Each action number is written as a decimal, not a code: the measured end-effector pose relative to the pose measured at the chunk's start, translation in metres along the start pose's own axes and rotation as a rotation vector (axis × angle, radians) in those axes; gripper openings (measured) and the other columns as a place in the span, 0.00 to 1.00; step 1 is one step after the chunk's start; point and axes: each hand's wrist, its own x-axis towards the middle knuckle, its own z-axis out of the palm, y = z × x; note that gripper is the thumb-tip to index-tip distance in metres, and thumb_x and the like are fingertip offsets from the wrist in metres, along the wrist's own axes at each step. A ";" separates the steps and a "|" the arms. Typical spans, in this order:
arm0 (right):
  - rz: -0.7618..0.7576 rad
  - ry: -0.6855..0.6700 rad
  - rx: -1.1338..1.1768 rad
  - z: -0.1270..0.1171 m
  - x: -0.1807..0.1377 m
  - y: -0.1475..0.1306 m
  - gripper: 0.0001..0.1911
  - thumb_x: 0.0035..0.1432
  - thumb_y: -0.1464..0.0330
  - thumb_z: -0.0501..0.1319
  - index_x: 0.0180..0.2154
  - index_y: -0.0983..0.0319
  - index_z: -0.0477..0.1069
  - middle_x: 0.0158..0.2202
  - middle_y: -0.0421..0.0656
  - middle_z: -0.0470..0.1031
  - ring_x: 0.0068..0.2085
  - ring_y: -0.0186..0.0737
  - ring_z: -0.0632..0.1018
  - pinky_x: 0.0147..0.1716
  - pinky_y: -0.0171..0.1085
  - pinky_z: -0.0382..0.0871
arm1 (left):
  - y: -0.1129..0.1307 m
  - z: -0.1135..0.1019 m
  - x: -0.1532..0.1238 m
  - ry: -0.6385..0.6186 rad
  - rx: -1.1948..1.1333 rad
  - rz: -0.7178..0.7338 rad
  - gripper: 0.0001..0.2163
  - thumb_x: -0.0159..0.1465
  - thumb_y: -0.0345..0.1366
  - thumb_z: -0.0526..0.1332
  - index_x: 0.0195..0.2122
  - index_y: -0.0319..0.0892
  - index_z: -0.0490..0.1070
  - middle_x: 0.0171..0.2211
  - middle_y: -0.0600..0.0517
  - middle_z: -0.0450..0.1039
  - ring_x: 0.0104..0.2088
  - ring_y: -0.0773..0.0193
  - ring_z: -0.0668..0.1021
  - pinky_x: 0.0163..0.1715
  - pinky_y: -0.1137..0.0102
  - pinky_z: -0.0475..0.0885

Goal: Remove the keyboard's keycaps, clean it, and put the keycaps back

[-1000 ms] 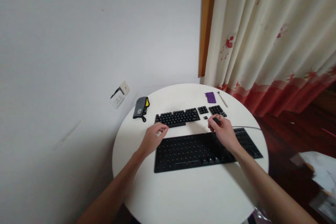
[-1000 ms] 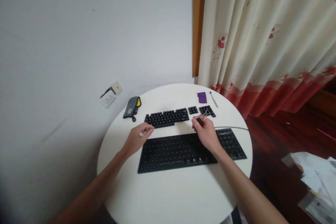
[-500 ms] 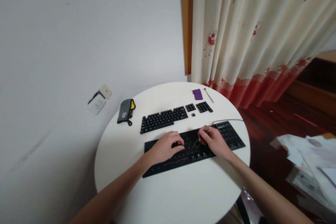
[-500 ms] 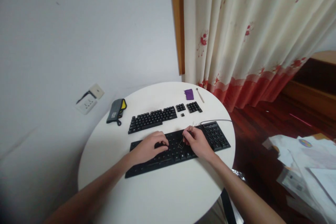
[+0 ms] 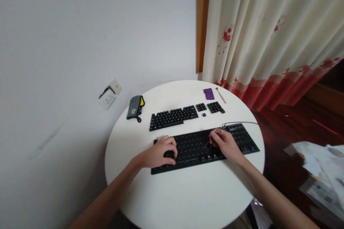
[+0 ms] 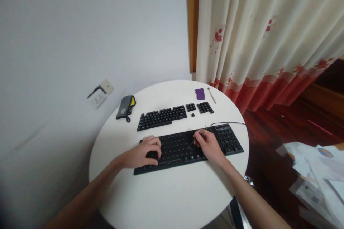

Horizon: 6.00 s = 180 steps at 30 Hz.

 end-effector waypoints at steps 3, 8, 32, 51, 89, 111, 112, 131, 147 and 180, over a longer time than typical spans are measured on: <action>0.000 -0.002 0.001 -0.001 0.000 -0.001 0.19 0.60 0.52 0.58 0.32 0.63 0.69 0.24 0.40 0.71 0.24 0.34 0.70 0.26 0.34 0.63 | 0.004 0.005 -0.003 0.008 0.043 -0.007 0.13 0.52 0.45 0.72 0.36 0.48 0.74 0.43 0.52 0.67 0.47 0.56 0.68 0.51 0.63 0.58; -0.020 -0.032 -0.029 -0.002 -0.008 -0.009 0.18 0.62 0.54 0.58 0.32 0.62 0.69 0.25 0.39 0.71 0.25 0.34 0.70 0.26 0.34 0.64 | 0.010 0.001 0.000 0.022 0.044 -0.001 0.15 0.54 0.46 0.71 0.38 0.46 0.73 0.43 0.51 0.68 0.47 0.56 0.68 0.51 0.63 0.59; -0.242 0.104 -0.524 0.042 -0.063 -0.021 0.13 0.67 0.66 0.51 0.36 0.63 0.72 0.29 0.44 0.73 0.29 0.38 0.74 0.29 0.35 0.64 | 0.020 0.039 0.081 0.371 -0.309 0.043 0.09 0.66 0.37 0.59 0.32 0.40 0.75 0.29 0.52 0.71 0.31 0.66 0.72 0.33 0.72 0.65; -0.004 0.061 -0.526 0.031 -0.050 -0.013 0.25 0.68 0.55 0.46 0.28 0.62 0.69 0.22 0.44 0.73 0.23 0.39 0.74 0.25 0.35 0.63 | 0.019 0.040 0.080 0.355 -0.313 0.121 0.09 0.66 0.36 0.58 0.33 0.39 0.75 0.31 0.51 0.73 0.32 0.66 0.73 0.36 0.72 0.67; -0.266 -0.003 -0.281 0.062 0.039 -0.028 0.20 0.67 0.59 0.51 0.33 0.63 0.75 0.31 0.45 0.79 0.33 0.41 0.77 0.38 0.36 0.68 | 0.010 0.027 0.067 0.622 0.073 0.062 0.10 0.67 0.30 0.57 0.48 0.44 0.71 0.43 0.49 0.72 0.45 0.60 0.75 0.48 0.63 0.72; -0.196 0.190 -0.072 0.065 0.043 -0.024 0.22 0.64 0.55 0.52 0.33 0.64 0.74 0.30 0.47 0.79 0.28 0.39 0.76 0.31 0.36 0.68 | 0.000 0.009 0.074 0.901 -0.098 -0.076 0.05 0.62 0.34 0.64 0.39 0.44 0.78 0.40 0.49 0.77 0.43 0.59 0.76 0.46 0.63 0.70; -0.192 0.202 -0.064 0.064 0.044 -0.025 0.22 0.64 0.55 0.52 0.32 0.64 0.74 0.29 0.47 0.78 0.28 0.39 0.76 0.30 0.36 0.68 | -0.004 0.004 0.078 0.886 -0.048 -0.090 0.05 0.61 0.34 0.64 0.38 0.45 0.78 0.39 0.49 0.77 0.42 0.59 0.76 0.46 0.62 0.70; -0.285 0.399 0.025 0.038 0.060 -0.028 0.19 0.65 0.58 0.52 0.31 0.64 0.73 0.29 0.44 0.77 0.27 0.36 0.73 0.30 0.35 0.66 | -0.043 0.013 0.121 0.575 0.375 -0.149 0.03 0.57 0.37 0.69 0.33 0.49 0.81 0.41 0.51 0.73 0.44 0.56 0.68 0.42 0.62 0.63; -0.295 0.386 0.004 0.038 0.058 -0.029 0.19 0.64 0.57 0.53 0.32 0.64 0.74 0.27 0.44 0.77 0.27 0.37 0.73 0.29 0.35 0.66 | -0.044 0.015 0.118 0.634 0.333 -0.200 0.05 0.55 0.34 0.69 0.34 0.46 0.78 0.44 0.50 0.70 0.46 0.53 0.67 0.46 0.58 0.64; -0.293 0.353 0.003 0.041 0.055 -0.029 0.19 0.64 0.58 0.52 0.32 0.65 0.74 0.27 0.44 0.77 0.27 0.37 0.72 0.30 0.36 0.66 | -0.044 0.018 0.120 0.566 0.315 -0.143 0.06 0.57 0.31 0.66 0.35 0.48 0.78 0.52 0.50 0.64 0.51 0.51 0.64 0.48 0.56 0.62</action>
